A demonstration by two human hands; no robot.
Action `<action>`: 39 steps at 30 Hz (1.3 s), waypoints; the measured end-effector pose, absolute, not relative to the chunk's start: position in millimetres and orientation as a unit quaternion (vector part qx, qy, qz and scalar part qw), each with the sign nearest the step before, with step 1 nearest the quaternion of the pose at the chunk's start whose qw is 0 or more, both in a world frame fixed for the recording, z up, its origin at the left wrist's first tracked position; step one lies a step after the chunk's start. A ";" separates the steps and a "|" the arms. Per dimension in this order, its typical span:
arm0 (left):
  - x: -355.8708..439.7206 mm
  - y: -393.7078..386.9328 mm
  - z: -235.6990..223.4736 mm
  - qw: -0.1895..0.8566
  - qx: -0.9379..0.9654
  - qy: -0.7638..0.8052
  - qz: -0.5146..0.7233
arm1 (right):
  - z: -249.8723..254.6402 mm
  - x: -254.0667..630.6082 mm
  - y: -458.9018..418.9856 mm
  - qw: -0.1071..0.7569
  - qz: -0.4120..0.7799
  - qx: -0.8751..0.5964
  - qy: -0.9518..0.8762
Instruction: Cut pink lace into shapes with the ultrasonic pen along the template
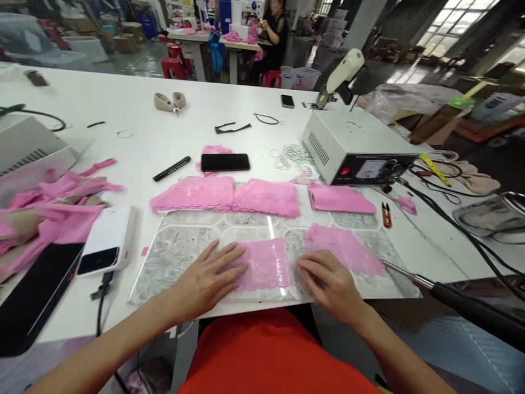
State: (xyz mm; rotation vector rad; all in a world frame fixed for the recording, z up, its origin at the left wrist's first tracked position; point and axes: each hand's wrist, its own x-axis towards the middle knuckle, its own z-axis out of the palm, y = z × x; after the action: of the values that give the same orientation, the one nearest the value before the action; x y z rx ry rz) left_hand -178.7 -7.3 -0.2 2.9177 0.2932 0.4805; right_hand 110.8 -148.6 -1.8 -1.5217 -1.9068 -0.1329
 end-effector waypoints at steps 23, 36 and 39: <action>-15.0 5.9 12.7 0.086 0.992 -0.056 0.069 | -22.3 208.5 -218.0 0.344 -0.149 -0.694 -0.615; -37.7 -7.2 19.7 0.085 0.994 -0.058 0.044 | -24.7 208.4 -216.5 0.333 -0.162 -0.682 -0.631; -26.4 2.6 30.1 0.126 0.990 -0.032 0.049 | -18.1 213.6 -205.6 0.355 -0.170 -0.669 -0.630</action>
State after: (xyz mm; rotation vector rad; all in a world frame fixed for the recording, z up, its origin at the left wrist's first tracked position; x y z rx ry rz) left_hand -26.4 2.6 30.1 2.8833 -0.0921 0.1434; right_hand 213.6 -205.6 -18.1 -1.7300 -1.6284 -0.4382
